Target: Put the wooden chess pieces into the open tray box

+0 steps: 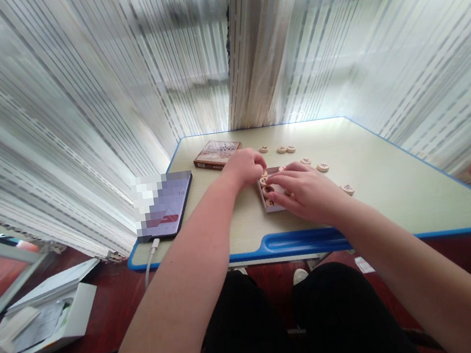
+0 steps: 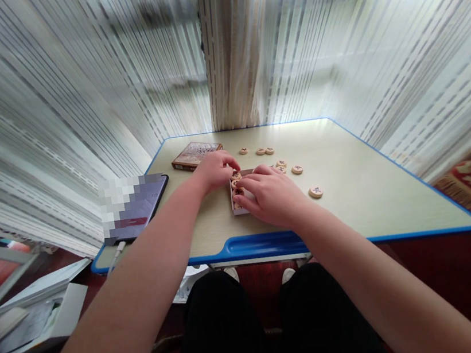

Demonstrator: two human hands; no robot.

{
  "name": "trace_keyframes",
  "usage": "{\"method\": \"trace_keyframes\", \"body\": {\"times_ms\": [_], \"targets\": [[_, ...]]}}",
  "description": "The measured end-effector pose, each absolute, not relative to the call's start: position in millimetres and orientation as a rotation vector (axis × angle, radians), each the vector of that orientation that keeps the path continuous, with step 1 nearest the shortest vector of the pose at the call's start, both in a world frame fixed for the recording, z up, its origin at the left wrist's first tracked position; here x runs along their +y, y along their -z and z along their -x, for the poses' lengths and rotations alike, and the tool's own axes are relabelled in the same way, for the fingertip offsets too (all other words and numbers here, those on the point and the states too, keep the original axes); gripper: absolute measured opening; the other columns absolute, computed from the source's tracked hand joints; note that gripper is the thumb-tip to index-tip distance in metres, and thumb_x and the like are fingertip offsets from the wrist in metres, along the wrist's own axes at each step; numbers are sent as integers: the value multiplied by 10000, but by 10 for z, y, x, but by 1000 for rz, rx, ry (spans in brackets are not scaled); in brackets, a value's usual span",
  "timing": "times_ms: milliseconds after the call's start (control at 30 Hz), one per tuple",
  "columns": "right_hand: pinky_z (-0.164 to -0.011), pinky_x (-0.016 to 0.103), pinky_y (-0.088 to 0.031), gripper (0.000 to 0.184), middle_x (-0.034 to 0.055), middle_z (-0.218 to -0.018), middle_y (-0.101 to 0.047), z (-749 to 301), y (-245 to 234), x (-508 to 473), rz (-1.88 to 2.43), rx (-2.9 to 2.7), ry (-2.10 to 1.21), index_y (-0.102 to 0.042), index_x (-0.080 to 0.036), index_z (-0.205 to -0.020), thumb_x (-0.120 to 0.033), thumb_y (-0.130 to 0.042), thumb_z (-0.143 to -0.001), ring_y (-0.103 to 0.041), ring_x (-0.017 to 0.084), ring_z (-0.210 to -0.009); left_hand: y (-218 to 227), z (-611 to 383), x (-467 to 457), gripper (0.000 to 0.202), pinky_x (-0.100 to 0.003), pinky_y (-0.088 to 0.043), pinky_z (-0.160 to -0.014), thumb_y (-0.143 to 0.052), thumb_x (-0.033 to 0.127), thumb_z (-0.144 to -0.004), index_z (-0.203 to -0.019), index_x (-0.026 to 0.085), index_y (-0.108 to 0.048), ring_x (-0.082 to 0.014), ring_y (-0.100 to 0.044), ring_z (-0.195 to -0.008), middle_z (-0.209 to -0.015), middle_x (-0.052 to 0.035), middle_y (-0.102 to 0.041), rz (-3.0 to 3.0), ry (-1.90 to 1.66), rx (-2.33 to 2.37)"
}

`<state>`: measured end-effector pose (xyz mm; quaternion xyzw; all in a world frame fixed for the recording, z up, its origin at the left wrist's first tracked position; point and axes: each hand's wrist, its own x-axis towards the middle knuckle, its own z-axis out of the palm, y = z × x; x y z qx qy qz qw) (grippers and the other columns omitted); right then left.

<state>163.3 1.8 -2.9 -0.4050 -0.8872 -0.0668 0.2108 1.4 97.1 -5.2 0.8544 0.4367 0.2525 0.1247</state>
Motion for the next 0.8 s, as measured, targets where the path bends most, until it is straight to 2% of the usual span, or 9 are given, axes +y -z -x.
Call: {"method": "trace_keyframes", "body": {"times_ms": [133, 300, 433, 500, 567, 667, 800], "targets": [[-841, 397, -446, 236, 99, -990, -701, -1635, 41, 5, 1082, -2417, 219, -677, -183, -972, -326, -520, -870, -562, 238, -931, 65, -15, 980, 319, -287, -481, -845, -472, 107, -649, -816, 164, -738, -178, -594, -858, -898, -54, -658, -2487, -766, 1316], [-753, 357, -481, 200, 67, -835, -715, -1800, -162, 76, 1003, -2185, 180, -695, -195, -821, -216, -498, -852, -595, 194, -783, 101, -19, 986, 337, -286, -497, -814, -453, 102, -664, -863, 157, -719, -162, -593, -812, -896, -53, -649, -2466, -833, 1319], [-666, 323, -496, 216, 40, -819, -713, -2158, -434, 307, 1265, -2084, 94, -711, -207, -814, -195, -495, -807, -624, 170, -698, 117, -35, 986, 338, -276, -503, -803, -448, 90, -676, -883, 156, -708, -159, -596, -824, -897, -53, -662, -2397, -927, 1298], [-681, 331, -497, 232, 34, -801, -716, -2357, -480, 461, 1410, -2092, 94, -722, -207, -783, -167, -493, -772, -629, 173, -696, 118, -45, 979, 348, -273, -501, -819, -448, 105, -709, -948, 160, -694, -155, -605, -861, -951, -54, -672, -2329, -975, 1254], [-700, 335, -499, 238, 37, -811, -721, -2516, -432, 608, 1513, -2047, 59, -728, -199, -788, -176, -492, -770, -637, 178, -714, 117, -51, 972, 339, -282, -492, -853, -454, 141, -745, -996, 166, -680, -158, -610, -911, -998, -55, -678, -2263, -999, 1211], [-693, 314, -499, 260, 41, -814, -719, -2635, -249, 757, 1554, -1956, 22, -731, -187, -844, -182, -479, -778, -633, 165, -697, 118, -56, 969, 307, -300, -469, -903, -428, 190, -791, -965, 160, -680, -160, -614, -946, -987, -59, -695, -2172, -990, 1184], [-689, 279, -492, 260, 38, -895, -709, -2619, -43, 815, 1542, -2118, -67, -736, -209, -875, -199, -491, -786, -625, 149, -709, 139, -79, 978, 310, -271, -512, -719, -393, 222, -809, -939, 137, -661, -165, -629, -873, -922, -75, -702, -1983, -955, 1187]]}}
